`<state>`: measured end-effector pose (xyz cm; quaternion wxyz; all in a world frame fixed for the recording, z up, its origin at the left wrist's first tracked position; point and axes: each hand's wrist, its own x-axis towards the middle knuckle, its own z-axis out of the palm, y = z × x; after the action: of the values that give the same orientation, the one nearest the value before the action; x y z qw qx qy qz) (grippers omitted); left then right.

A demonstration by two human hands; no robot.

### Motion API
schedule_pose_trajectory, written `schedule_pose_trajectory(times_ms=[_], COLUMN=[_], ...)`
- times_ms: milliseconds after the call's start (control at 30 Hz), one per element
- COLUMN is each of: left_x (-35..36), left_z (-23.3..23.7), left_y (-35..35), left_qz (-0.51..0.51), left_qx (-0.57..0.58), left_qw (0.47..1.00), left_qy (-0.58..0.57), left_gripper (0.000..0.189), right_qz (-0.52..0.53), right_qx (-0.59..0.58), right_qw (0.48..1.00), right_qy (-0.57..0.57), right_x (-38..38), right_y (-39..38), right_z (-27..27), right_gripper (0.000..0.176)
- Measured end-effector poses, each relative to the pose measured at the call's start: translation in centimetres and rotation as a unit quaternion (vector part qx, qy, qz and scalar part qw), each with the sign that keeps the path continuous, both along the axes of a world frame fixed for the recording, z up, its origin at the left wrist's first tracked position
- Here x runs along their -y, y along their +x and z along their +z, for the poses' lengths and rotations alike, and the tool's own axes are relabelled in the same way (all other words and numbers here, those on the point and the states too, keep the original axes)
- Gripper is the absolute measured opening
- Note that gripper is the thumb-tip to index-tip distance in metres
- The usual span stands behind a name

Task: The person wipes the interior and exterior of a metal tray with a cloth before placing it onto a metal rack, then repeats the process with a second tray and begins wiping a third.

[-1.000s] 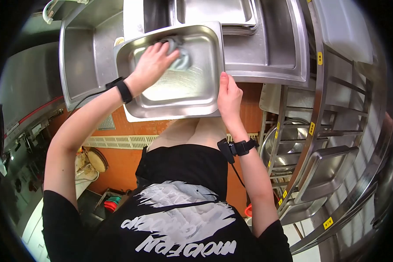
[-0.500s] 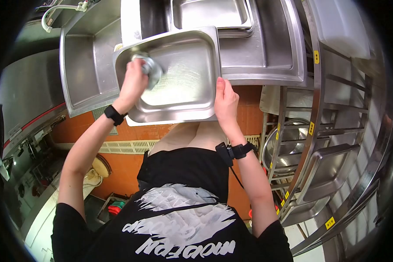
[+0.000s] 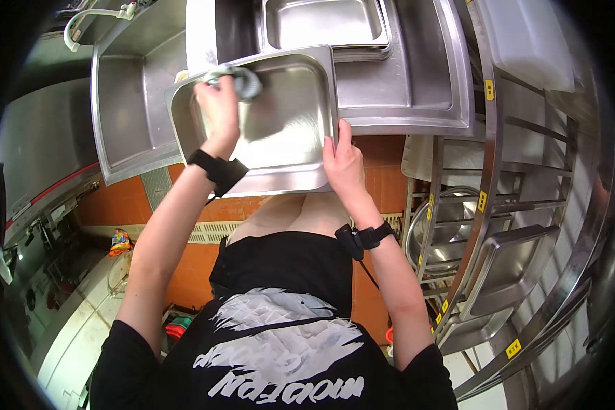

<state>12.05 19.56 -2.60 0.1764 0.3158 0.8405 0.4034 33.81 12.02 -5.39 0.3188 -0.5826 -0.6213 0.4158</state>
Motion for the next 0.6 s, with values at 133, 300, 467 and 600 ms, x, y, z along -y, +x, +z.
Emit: schedule_pose_trajectory(times_ms=[133, 300, 467, 600], left_x=[-0.2, 0.0, 0.2, 2.4], left_z=[-0.3, -0.1, -0.5, 1.3], left_y=[6.9, 9.6, 2.8, -4.0], left_qz=[-0.192, -0.342, -0.469, -0.449], left_qx=[-0.040, -0.146, -0.476, -0.536], left_qw=[0.977, 0.922, 0.744, 0.701], left_qy=[0.084, 0.111, 0.010, -0.140], left_gripper=[0.031, 0.032, 0.024, 0.027], right_qz=[-0.005, -0.026, -0.055, -0.080], right_qx=[0.002, 0.010, 0.011, -0.006], right_qw=[1.000, 1.000, 0.998, 0.997], right_qy=[-0.031, 0.008, 0.001, 0.007], right_x=[0.3, 0.2, 0.6, 0.6], right_y=[-0.1, -0.4, -0.3, -0.5], right_z=[-0.3, -0.1, 0.2, 0.7], right_gripper=[0.035, 0.034, 0.031, 0.030])
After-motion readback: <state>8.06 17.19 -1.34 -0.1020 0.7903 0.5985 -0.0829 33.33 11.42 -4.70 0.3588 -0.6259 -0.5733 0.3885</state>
